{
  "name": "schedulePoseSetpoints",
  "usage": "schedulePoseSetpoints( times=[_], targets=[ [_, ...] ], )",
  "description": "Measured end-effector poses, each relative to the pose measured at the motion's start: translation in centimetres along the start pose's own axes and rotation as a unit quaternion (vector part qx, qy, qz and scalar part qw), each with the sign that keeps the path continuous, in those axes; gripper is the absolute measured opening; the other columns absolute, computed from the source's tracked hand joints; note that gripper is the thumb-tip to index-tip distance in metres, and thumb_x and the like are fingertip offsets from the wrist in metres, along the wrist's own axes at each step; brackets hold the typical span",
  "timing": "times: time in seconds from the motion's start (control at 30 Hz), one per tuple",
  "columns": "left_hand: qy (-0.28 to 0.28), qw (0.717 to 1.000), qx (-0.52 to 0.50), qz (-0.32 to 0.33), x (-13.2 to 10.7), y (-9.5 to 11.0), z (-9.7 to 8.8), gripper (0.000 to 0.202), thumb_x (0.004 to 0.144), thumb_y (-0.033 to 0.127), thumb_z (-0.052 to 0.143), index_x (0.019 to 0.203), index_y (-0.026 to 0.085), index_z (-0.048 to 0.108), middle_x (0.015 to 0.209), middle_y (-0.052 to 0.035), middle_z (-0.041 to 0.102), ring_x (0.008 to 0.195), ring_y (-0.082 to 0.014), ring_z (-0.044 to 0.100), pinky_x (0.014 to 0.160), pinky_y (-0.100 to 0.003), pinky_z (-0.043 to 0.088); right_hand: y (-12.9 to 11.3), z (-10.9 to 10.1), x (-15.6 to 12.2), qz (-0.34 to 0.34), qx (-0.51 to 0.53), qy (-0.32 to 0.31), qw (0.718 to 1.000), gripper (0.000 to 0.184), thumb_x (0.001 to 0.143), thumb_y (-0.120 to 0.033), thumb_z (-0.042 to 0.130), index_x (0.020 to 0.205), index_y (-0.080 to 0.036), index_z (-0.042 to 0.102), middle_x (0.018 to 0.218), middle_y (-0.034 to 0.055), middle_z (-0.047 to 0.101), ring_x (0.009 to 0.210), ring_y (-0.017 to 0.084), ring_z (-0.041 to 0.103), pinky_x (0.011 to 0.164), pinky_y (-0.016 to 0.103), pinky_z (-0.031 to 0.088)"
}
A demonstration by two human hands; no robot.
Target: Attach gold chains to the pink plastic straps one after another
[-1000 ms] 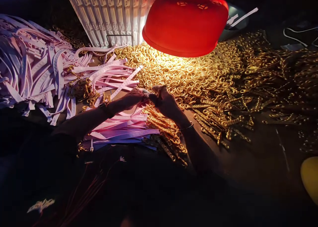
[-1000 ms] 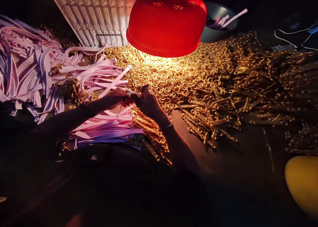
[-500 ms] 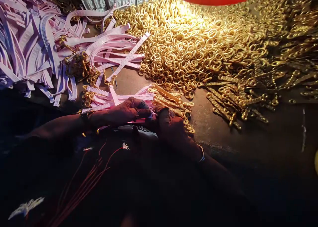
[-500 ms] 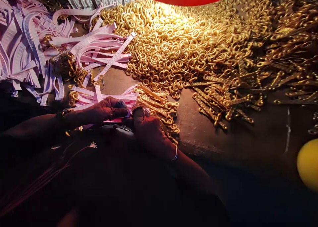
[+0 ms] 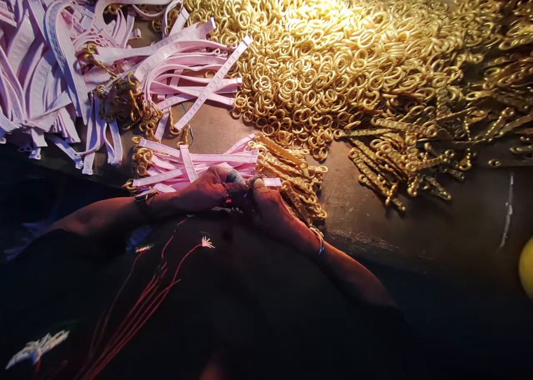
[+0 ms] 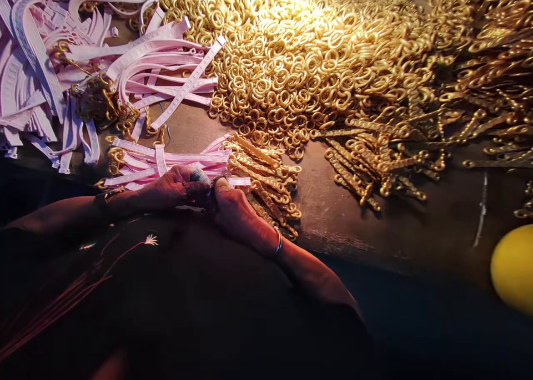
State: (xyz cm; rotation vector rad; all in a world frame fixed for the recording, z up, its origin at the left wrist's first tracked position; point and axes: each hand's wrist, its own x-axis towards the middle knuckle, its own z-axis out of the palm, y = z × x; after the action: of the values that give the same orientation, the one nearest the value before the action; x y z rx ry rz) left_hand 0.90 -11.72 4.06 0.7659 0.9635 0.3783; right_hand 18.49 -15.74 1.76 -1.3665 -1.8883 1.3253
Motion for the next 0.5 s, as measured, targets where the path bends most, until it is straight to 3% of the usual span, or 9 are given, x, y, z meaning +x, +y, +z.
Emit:
schedulePoseSetpoints(
  times=[0.27, 0.4, 0.5],
  targets=[
    [0.027, 0.997, -0.037, 0.060, 0.0, -0.1, 0.3, 0.037, 0.066, 0.042, 0.085, 0.069, 0.010, 0.066, 0.063, -0.0032, 0.066, 0.061, -0.0125, 0.061, 0.060, -0.023, 0.051, -0.7, 0.3, 0.1, 0.001, 0.038, 0.102, 0.994, 0.019, 0.090, -0.034, 0.056, 0.084, -0.021, 0.044, 0.080, 0.0004, 0.059, 0.070, 0.013, 0.050, 0.065, 0.026, 0.040],
    [0.059, 0.996, -0.023, 0.055, -0.8, -0.2, 0.6, 0.038, 0.065, 0.041, 0.086, 0.073, 0.009, 0.066, 0.069, -0.0057, 0.069, 0.064, -0.0144, 0.064, 0.061, -0.024, 0.052, -0.3, 0.8, -0.4, 0.068, 0.042, 0.091, 0.993, 0.027, 0.087, -0.043, 0.058, 0.081, -0.021, 0.042, 0.070, -0.0010, 0.054, 0.061, 0.012, 0.045, 0.058, 0.026, 0.035],
    [0.046, 0.998, -0.017, 0.045, -1.0, -0.7, 0.5, 0.036, 0.064, 0.038, 0.086, 0.072, 0.009, 0.066, 0.067, -0.0059, 0.068, 0.060, -0.0138, 0.062, 0.056, -0.023, 0.050, 0.0, 1.0, -0.8, 0.068, 0.028, 0.055, 0.996, 0.027, 0.084, -0.042, 0.057, 0.080, -0.022, 0.040, 0.069, 0.0007, 0.055, 0.061, 0.013, 0.046, 0.057, 0.027, 0.035]
  ],
)
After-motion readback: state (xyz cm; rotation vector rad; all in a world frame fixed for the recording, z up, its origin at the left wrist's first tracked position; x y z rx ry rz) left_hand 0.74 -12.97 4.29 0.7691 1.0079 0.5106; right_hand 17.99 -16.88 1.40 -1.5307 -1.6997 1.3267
